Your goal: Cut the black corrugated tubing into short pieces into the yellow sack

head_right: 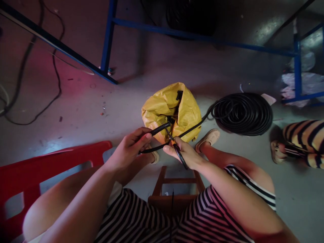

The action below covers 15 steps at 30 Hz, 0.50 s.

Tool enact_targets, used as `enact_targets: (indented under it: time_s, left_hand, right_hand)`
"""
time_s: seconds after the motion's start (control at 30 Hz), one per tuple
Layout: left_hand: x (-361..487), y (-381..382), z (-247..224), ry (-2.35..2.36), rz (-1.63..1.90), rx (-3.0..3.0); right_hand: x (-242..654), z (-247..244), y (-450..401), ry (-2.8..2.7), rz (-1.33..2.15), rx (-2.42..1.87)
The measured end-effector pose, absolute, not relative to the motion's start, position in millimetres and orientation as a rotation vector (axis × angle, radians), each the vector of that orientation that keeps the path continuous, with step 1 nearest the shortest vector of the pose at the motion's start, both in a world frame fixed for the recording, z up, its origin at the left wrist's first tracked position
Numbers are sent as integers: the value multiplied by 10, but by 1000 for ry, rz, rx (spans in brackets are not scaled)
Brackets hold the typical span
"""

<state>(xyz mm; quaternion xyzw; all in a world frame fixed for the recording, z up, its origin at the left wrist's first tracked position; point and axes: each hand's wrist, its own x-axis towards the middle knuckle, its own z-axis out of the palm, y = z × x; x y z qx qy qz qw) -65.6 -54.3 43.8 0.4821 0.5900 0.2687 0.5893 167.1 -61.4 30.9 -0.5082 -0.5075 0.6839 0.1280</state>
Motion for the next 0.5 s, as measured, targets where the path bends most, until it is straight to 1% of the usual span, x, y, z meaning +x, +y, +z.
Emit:
enact_targets:
  time_s: [0.5]
  left_hand:
    - [-596, -470, 564, 1411, 563, 1294]
  right_hand:
    - [1695, 421, -566, -1527, 2026, -1515]
